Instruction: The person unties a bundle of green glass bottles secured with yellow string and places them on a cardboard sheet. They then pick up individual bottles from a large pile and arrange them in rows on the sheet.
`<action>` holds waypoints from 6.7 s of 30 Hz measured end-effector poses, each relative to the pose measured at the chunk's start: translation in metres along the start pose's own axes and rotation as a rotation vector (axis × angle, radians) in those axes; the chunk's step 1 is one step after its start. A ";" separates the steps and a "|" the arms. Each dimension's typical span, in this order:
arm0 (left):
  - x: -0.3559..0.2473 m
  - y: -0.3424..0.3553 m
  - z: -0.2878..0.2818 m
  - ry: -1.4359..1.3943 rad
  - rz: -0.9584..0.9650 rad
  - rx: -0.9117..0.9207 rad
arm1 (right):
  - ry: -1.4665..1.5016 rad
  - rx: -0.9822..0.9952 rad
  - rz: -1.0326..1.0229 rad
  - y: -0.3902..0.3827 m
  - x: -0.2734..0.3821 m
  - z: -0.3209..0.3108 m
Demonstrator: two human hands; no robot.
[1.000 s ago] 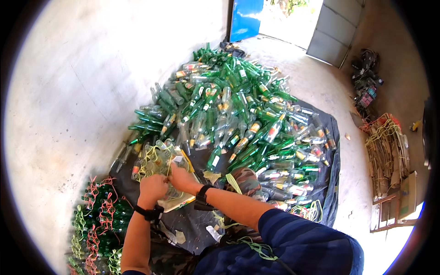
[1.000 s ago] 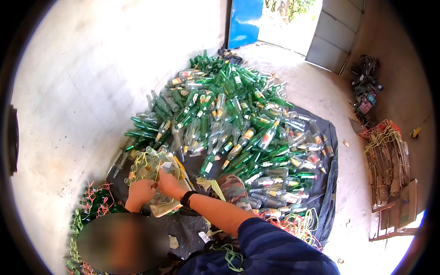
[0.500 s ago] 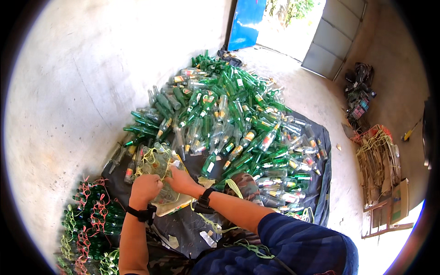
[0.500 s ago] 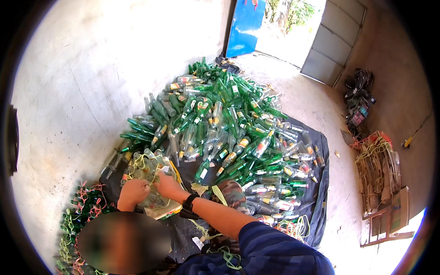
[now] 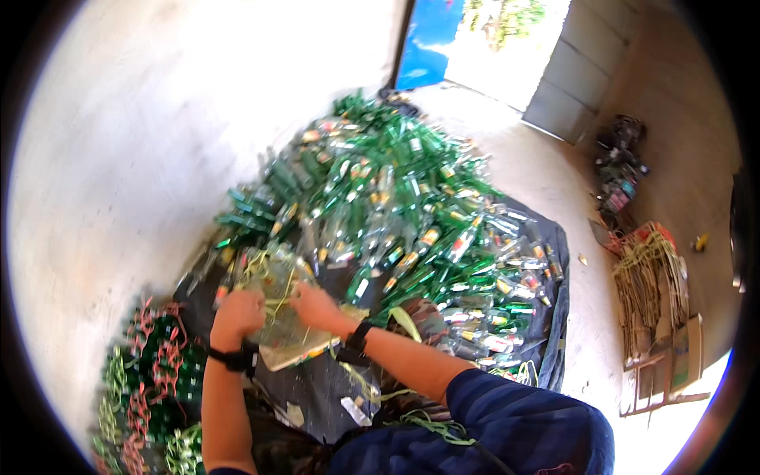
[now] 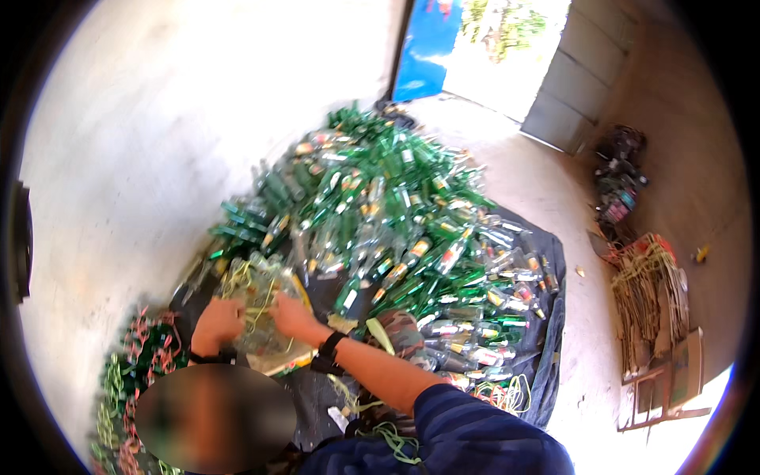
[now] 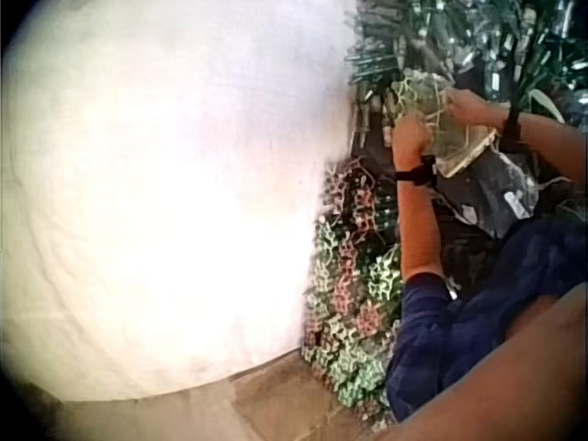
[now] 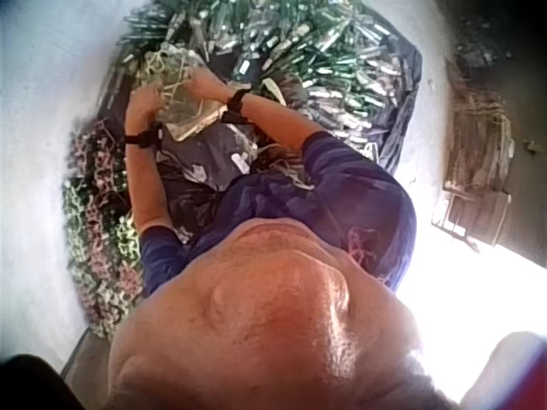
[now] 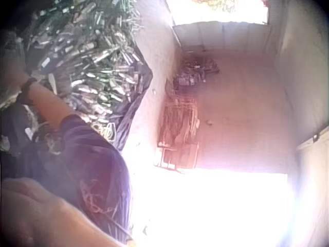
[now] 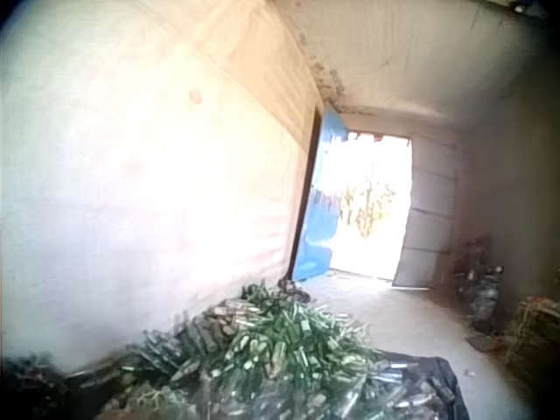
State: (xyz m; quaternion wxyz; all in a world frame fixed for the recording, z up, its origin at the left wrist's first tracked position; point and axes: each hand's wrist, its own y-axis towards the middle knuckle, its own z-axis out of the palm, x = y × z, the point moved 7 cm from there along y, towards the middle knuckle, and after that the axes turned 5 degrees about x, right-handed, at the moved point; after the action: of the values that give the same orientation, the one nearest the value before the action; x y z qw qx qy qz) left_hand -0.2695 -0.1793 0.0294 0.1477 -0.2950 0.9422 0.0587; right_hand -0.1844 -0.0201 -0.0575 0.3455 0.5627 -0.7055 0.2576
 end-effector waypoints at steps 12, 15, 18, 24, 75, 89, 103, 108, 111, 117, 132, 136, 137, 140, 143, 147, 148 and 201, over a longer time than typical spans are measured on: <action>0.031 -0.019 -0.014 0.023 -0.157 0.037 | 0.062 0.077 0.020 -0.008 0.018 -0.001; 0.035 -0.016 -0.014 0.036 -0.150 0.027 | 0.045 0.108 0.036 -0.007 0.021 -0.001; 0.037 -0.012 -0.016 0.059 -0.121 -0.016 | 0.045 0.122 0.023 -0.007 0.022 0.002; 0.047 -0.004 -0.014 0.086 -0.062 -0.132 | 0.077 0.174 0.043 -0.011 0.029 0.006; -0.033 -0.032 -0.001 -0.009 -0.083 -0.190 | -0.182 0.297 -0.096 -0.022 0.037 -0.018; -0.042 -0.034 0.032 -0.183 -0.104 -0.255 | 0.097 0.271 -0.083 -0.018 0.042 -0.026; -0.018 -0.037 0.020 -0.314 -0.124 -0.061 | 0.683 0.456 0.258 -0.023 0.048 -0.012; -0.013 -0.041 0.028 -0.548 -0.256 -0.069 | 0.863 0.481 0.379 -0.011 0.037 -0.008; -0.012 -0.037 0.027 -0.510 -0.250 -0.093 | 0.483 0.230 0.064 0.009 0.040 -0.015; -0.006 -0.038 0.031 -0.466 -0.352 -0.170 | 0.058 -0.031 -0.141 0.017 0.066 -0.023; -0.004 -0.036 0.041 -0.455 -0.379 -0.142 | -0.242 -0.114 -0.129 0.010 0.060 -0.025; -0.006 -0.037 0.042 -0.391 -0.371 -0.159 | -0.043 -0.140 -0.138 0.002 0.039 -0.027; -0.007 -0.037 0.042 -0.376 -0.365 -0.165 | 0.038 -0.127 -0.078 0.003 0.028 -0.026; -0.011 -0.037 0.041 -0.376 -0.382 -0.190 | 0.319 -0.098 0.077 0.006 -0.008 -0.018; -0.012 -0.038 0.041 -0.394 -0.381 -0.198 | 0.631 -0.072 0.181 0.005 -0.027 -0.006; -0.011 -0.040 0.041 -0.410 -0.365 -0.188 | 0.657 -0.059 0.340 0.008 -0.036 0.002; -0.011 -0.041 0.042 -0.399 -0.363 -0.198 | 0.610 -0.085 0.327 0.008 -0.034 0.001; 0.039 -0.093 0.011 -0.034 -0.632 -0.114 | 0.150 -0.084 0.114 -0.024 0.018 0.021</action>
State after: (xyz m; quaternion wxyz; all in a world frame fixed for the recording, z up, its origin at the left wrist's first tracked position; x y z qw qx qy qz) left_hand -0.2440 -0.2740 0.0042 0.1574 -0.5800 0.7964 0.0674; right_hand -0.1676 -0.0529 -0.0572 0.4053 0.4859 -0.7186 0.2885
